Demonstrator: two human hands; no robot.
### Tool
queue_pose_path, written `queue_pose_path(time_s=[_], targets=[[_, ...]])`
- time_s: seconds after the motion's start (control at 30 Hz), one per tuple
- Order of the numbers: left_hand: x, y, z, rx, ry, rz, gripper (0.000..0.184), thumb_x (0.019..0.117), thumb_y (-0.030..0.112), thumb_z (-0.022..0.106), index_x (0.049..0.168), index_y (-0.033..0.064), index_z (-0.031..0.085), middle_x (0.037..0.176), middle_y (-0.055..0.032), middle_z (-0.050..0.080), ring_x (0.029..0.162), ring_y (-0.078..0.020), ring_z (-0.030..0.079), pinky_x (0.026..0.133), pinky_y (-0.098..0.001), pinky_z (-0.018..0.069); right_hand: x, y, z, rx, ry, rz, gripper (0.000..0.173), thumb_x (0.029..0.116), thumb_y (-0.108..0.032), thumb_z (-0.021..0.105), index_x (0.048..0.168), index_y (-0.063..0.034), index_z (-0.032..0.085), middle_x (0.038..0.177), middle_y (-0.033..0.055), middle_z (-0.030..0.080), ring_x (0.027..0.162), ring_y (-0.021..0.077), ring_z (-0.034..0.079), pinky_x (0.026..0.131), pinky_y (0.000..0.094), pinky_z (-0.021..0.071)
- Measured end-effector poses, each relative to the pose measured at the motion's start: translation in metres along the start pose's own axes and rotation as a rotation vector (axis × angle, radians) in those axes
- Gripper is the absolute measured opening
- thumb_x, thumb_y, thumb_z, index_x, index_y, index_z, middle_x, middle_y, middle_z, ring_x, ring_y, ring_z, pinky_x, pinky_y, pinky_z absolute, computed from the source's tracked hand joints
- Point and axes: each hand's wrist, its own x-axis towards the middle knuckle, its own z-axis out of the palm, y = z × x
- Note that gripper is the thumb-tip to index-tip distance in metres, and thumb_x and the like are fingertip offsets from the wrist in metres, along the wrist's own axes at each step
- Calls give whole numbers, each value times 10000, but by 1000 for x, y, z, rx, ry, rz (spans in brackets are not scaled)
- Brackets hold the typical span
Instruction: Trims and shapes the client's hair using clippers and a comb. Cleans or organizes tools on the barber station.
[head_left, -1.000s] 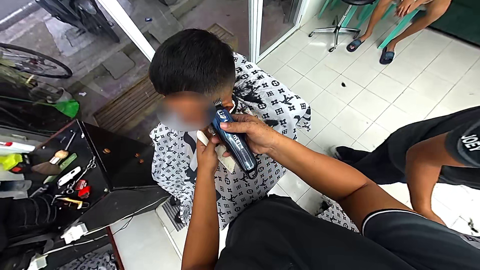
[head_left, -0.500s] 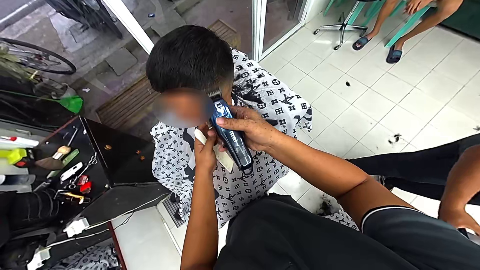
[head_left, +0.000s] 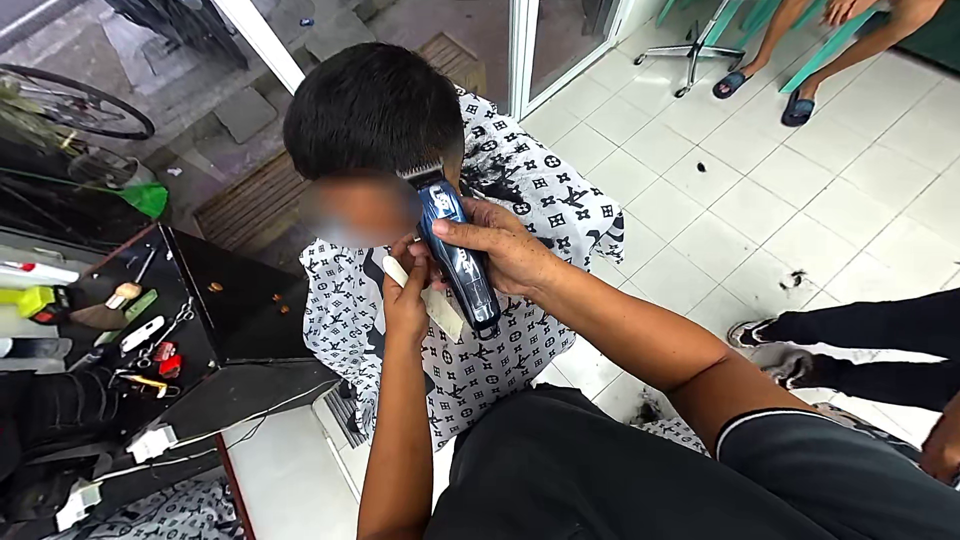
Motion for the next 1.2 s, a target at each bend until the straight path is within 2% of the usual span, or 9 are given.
queue_pose_path(time_s=[0.17,0.3,0.43,0.5,0.63,0.73,0.8,1.07,1.2], targets=[[-1,-2,0,33,61,-15,440,1027,129,501,1459,189,442,1210,60,669,980,-52,672,860,-265,576,-1,3,-7,24,-22,187,278,1039,-170,550,1277,-26,536,1009,151,717,848,252,740,713,434,647],[3,0,2,-9,21,19,390,1049,75,461,1433,138,486,1095,25,677,828,-59,648,746,-236,572,2,-2,-9,49,-40,69,303,1018,-170,548,1282,-28,507,1011,158,716,855,261,740,708,428,647],[2,-1,0,24,19,19,413,1040,144,525,1448,198,495,1168,57,677,890,-40,657,786,-223,565,0,-1,-12,81,-51,151,250,1041,-174,521,1251,-41,554,1040,157,721,882,263,743,696,432,646],[3,-1,1,23,17,35,408,1036,105,503,1441,155,481,1146,46,671,879,-45,653,784,-226,566,2,0,-16,100,-78,139,257,1032,-187,517,1243,-46,561,1069,155,723,906,260,742,709,430,646],[-2,3,-2,84,-12,15,399,1064,115,451,1463,119,476,1232,7,666,820,-49,630,720,-217,543,-3,4,-23,46,-118,-31,467,966,-313,633,1339,-73,485,1134,166,711,904,272,745,655,421,646],[-13,5,-8,140,63,-55,312,1068,145,458,1346,116,596,1012,30,677,753,-50,618,690,-230,552,-18,18,-24,-200,-127,138,466,975,-263,640,1388,-110,486,1044,131,704,802,249,737,640,406,647],[-17,2,-12,149,59,-67,295,1028,61,440,1272,99,601,1019,32,692,823,-45,651,740,-249,570,-18,27,-18,-224,-109,230,419,978,-184,637,1358,-65,506,1035,142,705,823,258,742,674,412,652],[-6,4,-1,97,31,-50,358,1007,39,431,1344,130,507,1030,65,671,827,-10,641,735,-204,557,-4,31,-4,-32,-6,97,426,978,-292,656,1351,-134,525,1065,149,709,820,253,742,657,436,642],[-4,4,0,61,20,-47,367,1026,60,480,1387,123,500,1046,45,664,802,-30,635,722,-210,562,-3,19,-1,56,-21,70,365,986,-247,626,1296,-86,522,1053,157,724,856,274,753,693,445,652]])
